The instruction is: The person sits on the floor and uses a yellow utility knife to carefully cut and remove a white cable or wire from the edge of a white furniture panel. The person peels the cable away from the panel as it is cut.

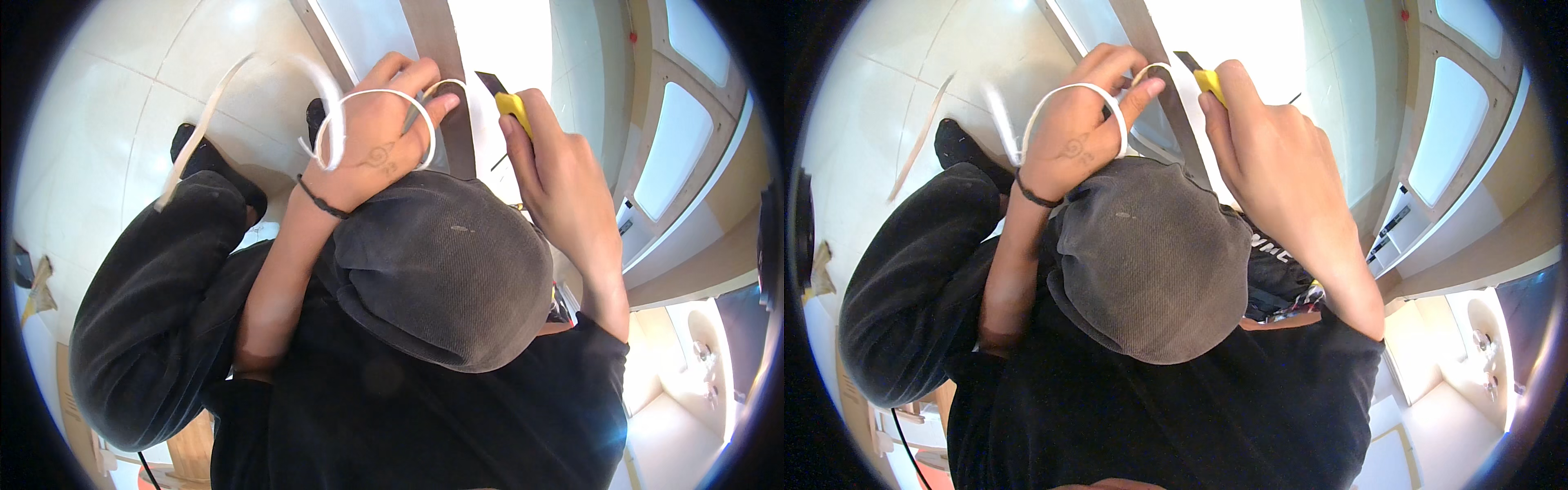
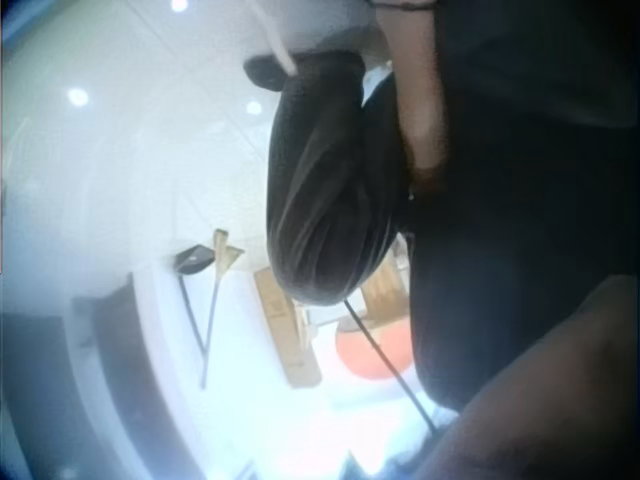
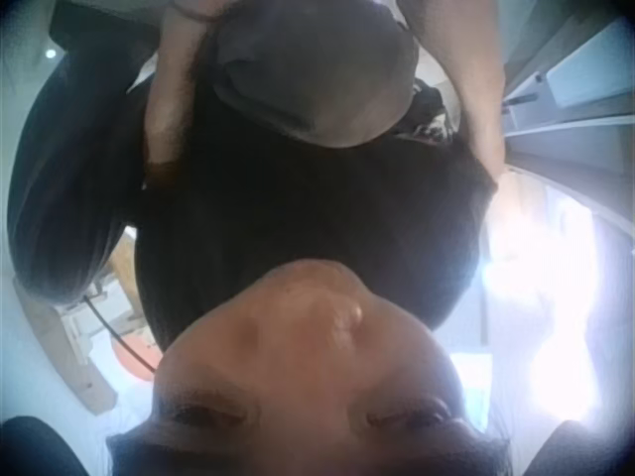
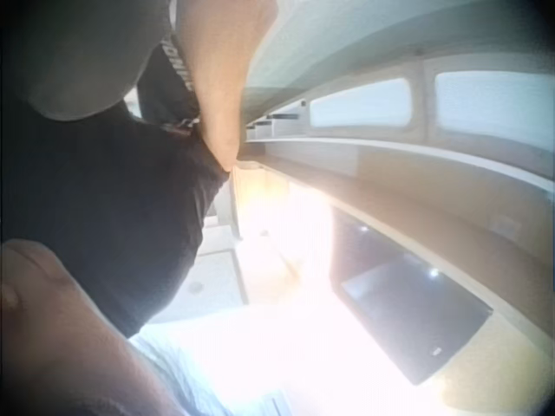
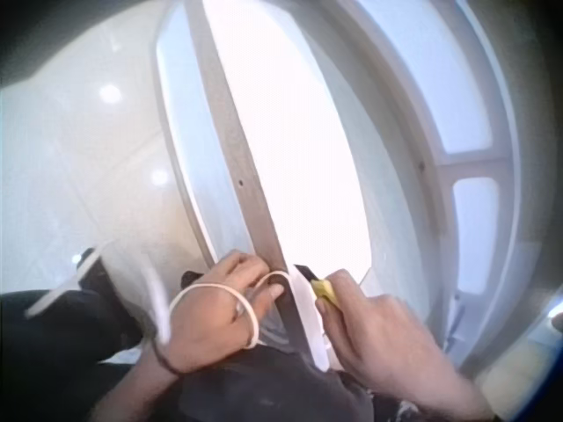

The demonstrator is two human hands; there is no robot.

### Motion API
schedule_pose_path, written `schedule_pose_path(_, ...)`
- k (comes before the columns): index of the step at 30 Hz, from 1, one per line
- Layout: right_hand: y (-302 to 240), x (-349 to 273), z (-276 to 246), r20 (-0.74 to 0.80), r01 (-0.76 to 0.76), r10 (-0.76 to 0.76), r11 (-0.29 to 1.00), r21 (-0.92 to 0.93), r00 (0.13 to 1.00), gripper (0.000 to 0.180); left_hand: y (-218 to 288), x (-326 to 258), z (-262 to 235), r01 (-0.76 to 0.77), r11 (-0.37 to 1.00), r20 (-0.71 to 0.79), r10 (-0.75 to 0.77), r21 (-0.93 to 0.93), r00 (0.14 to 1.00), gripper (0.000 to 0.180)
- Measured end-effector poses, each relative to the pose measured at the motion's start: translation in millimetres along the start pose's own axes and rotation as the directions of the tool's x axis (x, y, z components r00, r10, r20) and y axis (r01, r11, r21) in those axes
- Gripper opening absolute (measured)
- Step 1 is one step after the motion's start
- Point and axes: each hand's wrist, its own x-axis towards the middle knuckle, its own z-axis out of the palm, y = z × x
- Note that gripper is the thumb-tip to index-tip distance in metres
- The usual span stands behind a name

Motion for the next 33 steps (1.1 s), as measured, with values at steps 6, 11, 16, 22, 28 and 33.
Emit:
schedule_pose_path(6, -0.2, 11.0, 9.2, 0.011, 0.038, -0.037, 0.998, -0.059, 0.999, 0.021, -11.6, -1.9, 19.2, 0.073, 0.991, -0.036, -0.078, -0.111, 0.996, 0.021)
schedule_pose_path(11, -4.0, 10.5, 11.0, 0.072, 0.015, -0.005, 0.992, -0.126, 0.997, 0.023, -16.6, -6.9, 23.8, 0.071, 0.995, 0.045, -0.068, -0.067, 0.997, 0.025)
schedule_pose_path(16, -7.7, 6.1, 6.7, 0.096, -0.005, 0.019, 0.99, -0.138, 0.995, 0.024, -15.1, -8.7, 25.7, 0.138, 0.982, 0.059, -0.132, -0.126, 0.99, 0.021)
schedule_pose_path(22, -8.0, 8.1, 7.5, 0.1, -0.002, 0.015, 0.992, -0.125, 0.995, 0.024, -24.3, -7.9, 26.9, 0.093, 0.979, 0.067, -0.082, -0.181, 0.994, 0.021)
schedule_pose_path(28, -5.2, 13.7, 11.8, 0.104, 0.023, -0.011, 0.993, -0.117, 0.994, 0.024, -35.6, -11.4, 23.3, 0.061, 0.957, 0.155, -0.017, -0.283, 0.988, 0.022)
schedule_pose_path(33, -3.7, 3.1, 6.2, 0.178, -0.044, 0.056, 0.997, -0.071, 0.982, 0.023, -32.2, -12.2, 21.2, 0.066, 0.945, 0.14, -0.022, -0.319, 0.99, 0.023)
